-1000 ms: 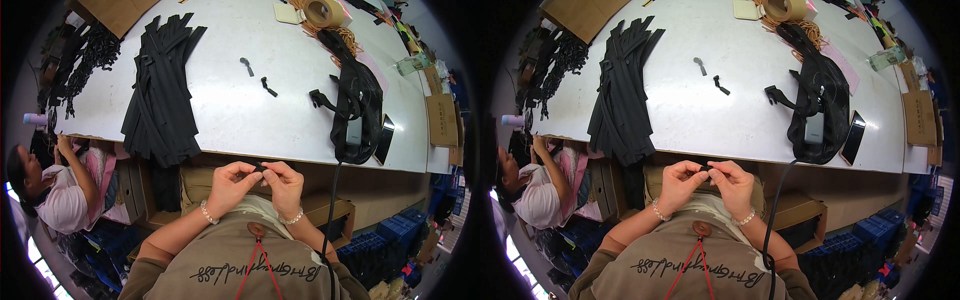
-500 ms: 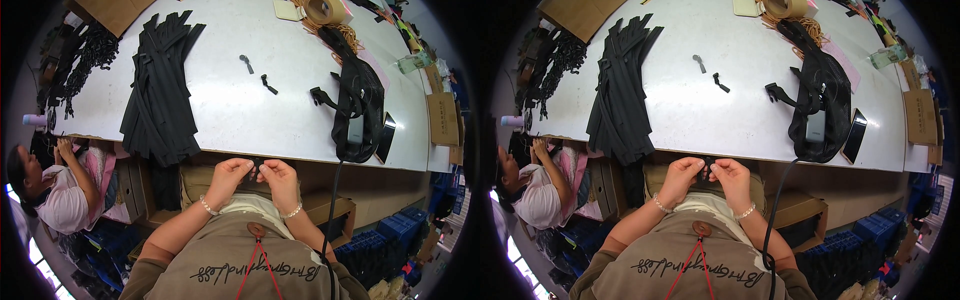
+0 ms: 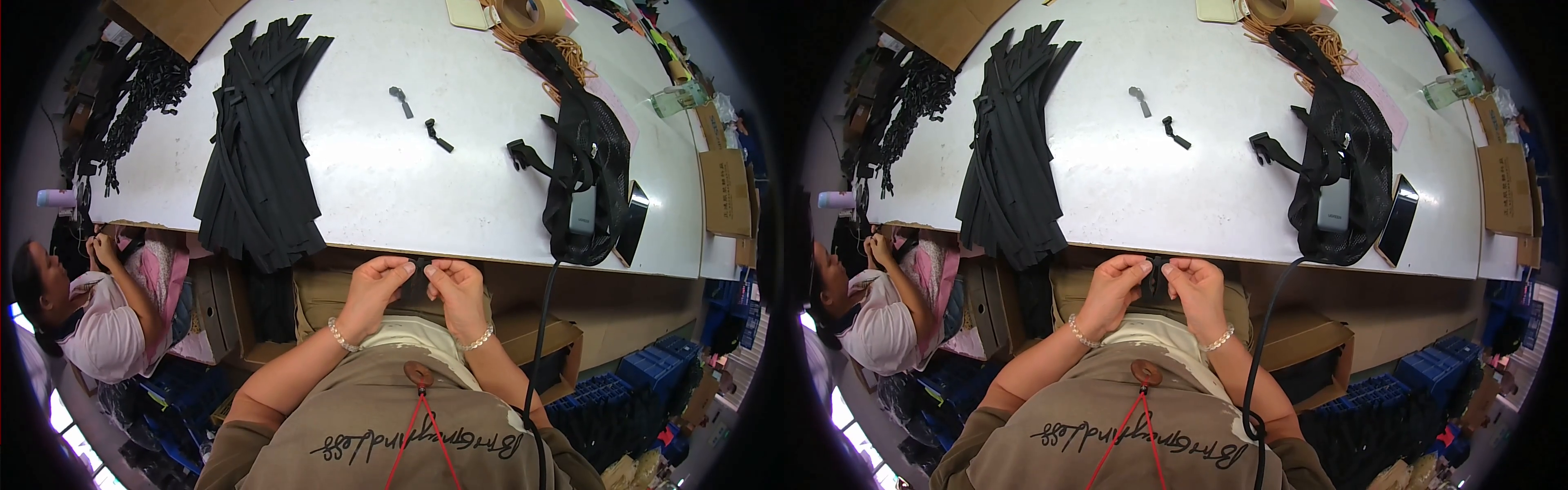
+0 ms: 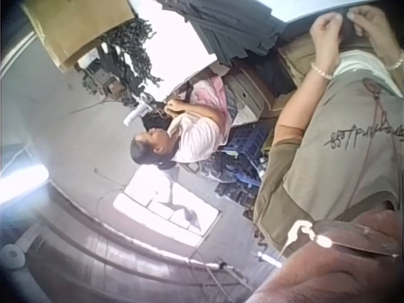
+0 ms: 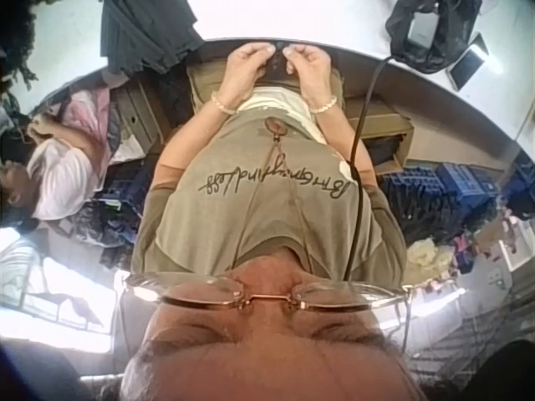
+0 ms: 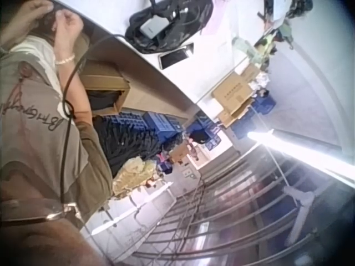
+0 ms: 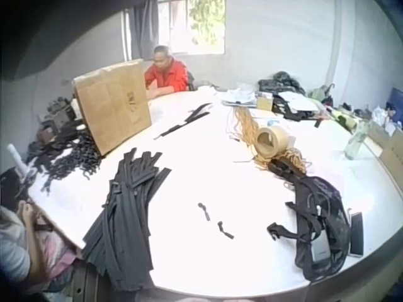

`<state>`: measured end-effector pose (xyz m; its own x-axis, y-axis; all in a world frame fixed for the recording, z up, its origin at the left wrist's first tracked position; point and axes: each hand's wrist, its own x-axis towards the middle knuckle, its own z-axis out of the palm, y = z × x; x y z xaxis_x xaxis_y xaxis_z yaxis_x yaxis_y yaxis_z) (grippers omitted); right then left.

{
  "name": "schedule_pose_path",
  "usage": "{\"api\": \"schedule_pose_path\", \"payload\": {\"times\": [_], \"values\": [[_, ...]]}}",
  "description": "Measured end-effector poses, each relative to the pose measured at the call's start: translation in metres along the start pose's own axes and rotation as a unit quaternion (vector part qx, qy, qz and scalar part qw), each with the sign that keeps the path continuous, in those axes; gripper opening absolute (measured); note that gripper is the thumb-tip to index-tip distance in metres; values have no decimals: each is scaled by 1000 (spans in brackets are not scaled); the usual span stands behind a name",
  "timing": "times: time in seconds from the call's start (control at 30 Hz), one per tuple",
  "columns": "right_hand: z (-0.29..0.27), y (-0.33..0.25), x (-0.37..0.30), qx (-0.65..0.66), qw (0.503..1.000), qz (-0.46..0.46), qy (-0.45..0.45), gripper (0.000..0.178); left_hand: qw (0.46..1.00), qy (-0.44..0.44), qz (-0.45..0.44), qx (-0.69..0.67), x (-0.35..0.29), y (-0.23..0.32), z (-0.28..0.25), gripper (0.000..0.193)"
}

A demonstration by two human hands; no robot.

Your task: Assembling plastic clips and components onto black fabric straps at a workstation.

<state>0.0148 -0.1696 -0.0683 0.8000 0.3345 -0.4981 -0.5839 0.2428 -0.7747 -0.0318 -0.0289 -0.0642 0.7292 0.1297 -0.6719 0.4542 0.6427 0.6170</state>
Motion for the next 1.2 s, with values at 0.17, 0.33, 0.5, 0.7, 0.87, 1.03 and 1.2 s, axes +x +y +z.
{"api": "schedule_pose_path", "payload": {"times": [0.17,0.33,0.5,0.7,0.87,1.03,1.2], "values": [[0,0,1,-4,1000,-14,4,7,1000,7,16,18,0,0,0,10],[1,-4,-2,3,1000,-1,5,10,998,-14,37,53,-3,3,0,11],[8,-10,-9,-30,999,-18,5,14,988,-37,110,100,-9,6,1,10],[6,-20,-16,-85,994,-60,-38,18,982,-61,125,129,-20,14,5,10],[7,-23,-19,-83,990,-103,-47,15,981,-78,124,126,-25,17,7,9],[9,-23,-21,-96,986,-129,-48,14,977,-73,152,129,-25,13,7,8],[10,-23,-20,-110,982,-145,-52,14,975,-64,164,139,-27,13,8,7]]}}
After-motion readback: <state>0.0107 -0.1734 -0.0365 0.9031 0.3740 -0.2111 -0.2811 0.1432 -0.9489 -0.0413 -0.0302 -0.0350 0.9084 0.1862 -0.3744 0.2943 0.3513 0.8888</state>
